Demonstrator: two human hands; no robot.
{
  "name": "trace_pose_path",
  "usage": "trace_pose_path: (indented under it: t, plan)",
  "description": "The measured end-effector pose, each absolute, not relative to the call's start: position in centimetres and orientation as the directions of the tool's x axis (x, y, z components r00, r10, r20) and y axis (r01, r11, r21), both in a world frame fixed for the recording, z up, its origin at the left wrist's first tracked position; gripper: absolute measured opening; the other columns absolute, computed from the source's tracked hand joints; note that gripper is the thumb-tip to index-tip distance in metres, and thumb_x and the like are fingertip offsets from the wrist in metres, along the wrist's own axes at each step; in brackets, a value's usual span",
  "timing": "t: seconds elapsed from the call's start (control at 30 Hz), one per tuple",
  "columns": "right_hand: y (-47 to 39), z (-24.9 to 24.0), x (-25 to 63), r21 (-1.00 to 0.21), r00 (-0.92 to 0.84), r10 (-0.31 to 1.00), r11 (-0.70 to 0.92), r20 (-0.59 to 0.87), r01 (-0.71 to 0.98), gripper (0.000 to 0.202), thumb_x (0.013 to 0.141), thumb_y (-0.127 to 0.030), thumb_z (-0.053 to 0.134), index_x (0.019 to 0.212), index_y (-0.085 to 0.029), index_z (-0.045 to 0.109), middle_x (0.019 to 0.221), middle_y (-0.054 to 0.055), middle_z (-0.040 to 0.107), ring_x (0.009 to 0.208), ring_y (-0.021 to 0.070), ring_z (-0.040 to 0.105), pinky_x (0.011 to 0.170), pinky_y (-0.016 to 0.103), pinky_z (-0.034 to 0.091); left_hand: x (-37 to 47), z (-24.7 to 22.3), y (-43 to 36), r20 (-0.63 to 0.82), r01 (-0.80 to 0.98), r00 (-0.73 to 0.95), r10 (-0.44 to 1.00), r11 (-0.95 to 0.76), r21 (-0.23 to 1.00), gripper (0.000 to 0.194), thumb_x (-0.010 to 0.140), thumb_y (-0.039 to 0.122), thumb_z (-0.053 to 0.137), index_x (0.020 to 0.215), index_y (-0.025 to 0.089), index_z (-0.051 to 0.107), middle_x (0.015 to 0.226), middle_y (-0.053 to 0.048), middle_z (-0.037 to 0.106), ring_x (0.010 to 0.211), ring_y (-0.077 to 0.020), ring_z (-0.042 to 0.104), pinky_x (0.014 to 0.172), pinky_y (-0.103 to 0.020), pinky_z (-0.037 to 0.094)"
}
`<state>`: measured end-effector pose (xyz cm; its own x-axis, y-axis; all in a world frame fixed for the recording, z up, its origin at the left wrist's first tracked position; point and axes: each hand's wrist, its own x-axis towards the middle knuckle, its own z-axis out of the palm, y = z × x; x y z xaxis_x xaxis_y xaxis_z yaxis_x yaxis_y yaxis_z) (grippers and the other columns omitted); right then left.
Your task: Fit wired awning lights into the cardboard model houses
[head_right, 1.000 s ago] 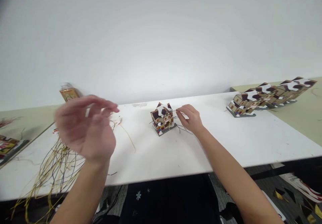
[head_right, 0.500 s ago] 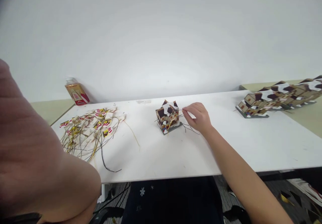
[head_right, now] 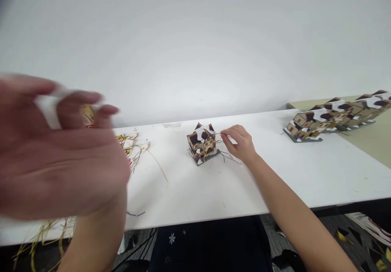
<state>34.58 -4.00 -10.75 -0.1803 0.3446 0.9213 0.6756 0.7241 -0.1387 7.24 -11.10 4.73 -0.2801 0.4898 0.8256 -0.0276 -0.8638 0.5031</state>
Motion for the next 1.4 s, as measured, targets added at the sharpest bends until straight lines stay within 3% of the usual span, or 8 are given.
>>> trace_pose_path:
  t: [0.1, 0.23, 0.33, 0.43, 0.63, 0.9, 1.03, 1.4]
  plan:
    - [-4.0, -10.8, 34.6, -0.177, -0.145, 0.365, 0.716, 0.920, 0.676, 0.014, 0.085, -0.015, 0.063, 0.097, -0.021, 0.066, 0.083, 0.006, 0.069, 0.075, 0.0187, 0.064, 0.068, 0.035, 0.054, 8.9, 0.6, -6.8, 0.813, -0.028, -0.094, 0.575, -0.818, 0.575, 0.041, 0.084, 0.057, 0.058, 0.112, 0.027, 0.056, 0.116, -0.004, 0.056, 0.097, -0.0181, 0.059, 0.078, -0.032, 0.051]
    - [-4.2, -10.5, 34.5, -0.262, -0.062, 0.409, 0.685, 0.910, 0.679, 0.011, 0.090, -0.018, 0.057, 0.095, -0.021, 0.066, 0.081, 0.006, 0.068, 0.072, 0.0176, 0.063, 0.066, 0.034, 0.051, 8.9, -6.1, -3.5, 0.525, 0.275, 0.149, 0.838, -0.545, 0.792, 0.057, 0.091, 0.060, 0.044, 0.133, 0.022, 0.041, 0.133, -0.014, 0.049, 0.110, -0.0236, 0.055, 0.092, -0.039, 0.046]
    - [-4.3, -10.4, 34.5, -0.332, 0.010, 0.439, 0.664, 0.898, 0.670, 0.012, 0.092, -0.020, 0.054, 0.093, -0.021, 0.066, 0.079, 0.005, 0.066, 0.072, 0.0168, 0.061, 0.064, 0.033, 0.048, 8.5, -8.2, -3.4, 0.241, 0.544, 0.350, 0.905, -0.406, 0.734, 0.078, 0.090, 0.064, 0.042, 0.148, 0.017, 0.022, 0.132, -0.018, 0.054, 0.118, -0.0302, 0.054, 0.104, -0.049, 0.036]
    - [-4.2, -10.5, 34.5, -0.391, 0.062, 0.466, 0.656, 0.883, 0.646, 0.015, 0.094, -0.024, 0.051, 0.091, -0.021, 0.066, 0.077, 0.004, 0.065, 0.069, 0.0161, 0.058, 0.061, 0.033, 0.046, 8.9, -8.7, -3.8, 0.080, 0.665, 0.404, 0.911, -0.353, 0.658, 0.103, 0.078, 0.065, 0.061, 0.152, 0.016, 0.009, 0.131, -0.018, 0.057, 0.126, -0.0357, 0.051, 0.111, -0.055, 0.023]
    - [-4.4, -10.5, 34.4, -0.405, 0.051, 0.487, 0.658, 0.872, 0.635, 0.021, 0.096, -0.029, 0.048, 0.090, -0.022, 0.067, 0.071, 0.003, 0.061, 0.064, 0.0156, 0.053, 0.058, 0.033, 0.042, 9.9, -9.5, -3.8, 0.108, 0.663, 0.344, 0.933, -0.323, 0.675, 0.101, 0.074, 0.049, 0.070, 0.151, 0.018, 0.012, 0.123, -0.014, 0.064, 0.124, -0.0339, 0.055, 0.114, -0.053, 0.021]
    - [-4.4, -10.3, 34.3, -0.371, 0.009, 0.471, 0.683, 0.882, 0.630, 0.021, 0.093, -0.024, 0.052, 0.074, -0.020, 0.058, 0.063, 0.002, 0.055, 0.059, 0.0138, 0.045, 0.055, 0.032, 0.038, 9.4, -8.7, -3.7, 0.035, 0.367, 0.208, 0.977, -0.111, 0.923, 0.092, 0.069, 0.049, 0.079, 0.142, 0.026, 0.028, 0.109, -0.007, 0.070, 0.096, -0.0243, 0.066, 0.089, -0.040, 0.050]
    - [-4.2, -10.6, 34.3, -0.364, 0.036, 0.456, 0.658, 0.889, 0.659, 0.022, 0.092, -0.023, 0.053, 0.070, -0.020, 0.056, 0.059, 0.001, 0.050, 0.057, 0.0132, 0.042, 0.053, 0.031, 0.035, 9.4, -8.5, -3.6, 0.012, 0.340, 0.147, 0.989, -0.062, 0.938, 0.093, 0.067, 0.050, 0.080, 0.141, 0.024, 0.029, 0.104, -0.007, 0.070, 0.087, -0.0219, 0.067, 0.079, -0.036, 0.053]
    - [-3.8, -10.6, 34.5, -0.371, 0.140, 0.434, 0.512, 0.890, 0.775, 0.019, 0.090, -0.021, 0.056, 0.070, -0.019, 0.057, 0.061, 0.000, 0.046, 0.056, 0.0117, 0.042, 0.052, 0.028, 0.036, 9.3, -8.2, -3.7, 0.031, 0.397, 0.133, 0.991, -0.082, 0.914, 0.100, 0.066, 0.051, 0.081, 0.145, 0.023, 0.026, 0.103, -0.007, 0.070, 0.091, -0.0220, 0.066, 0.083, -0.037, 0.051]
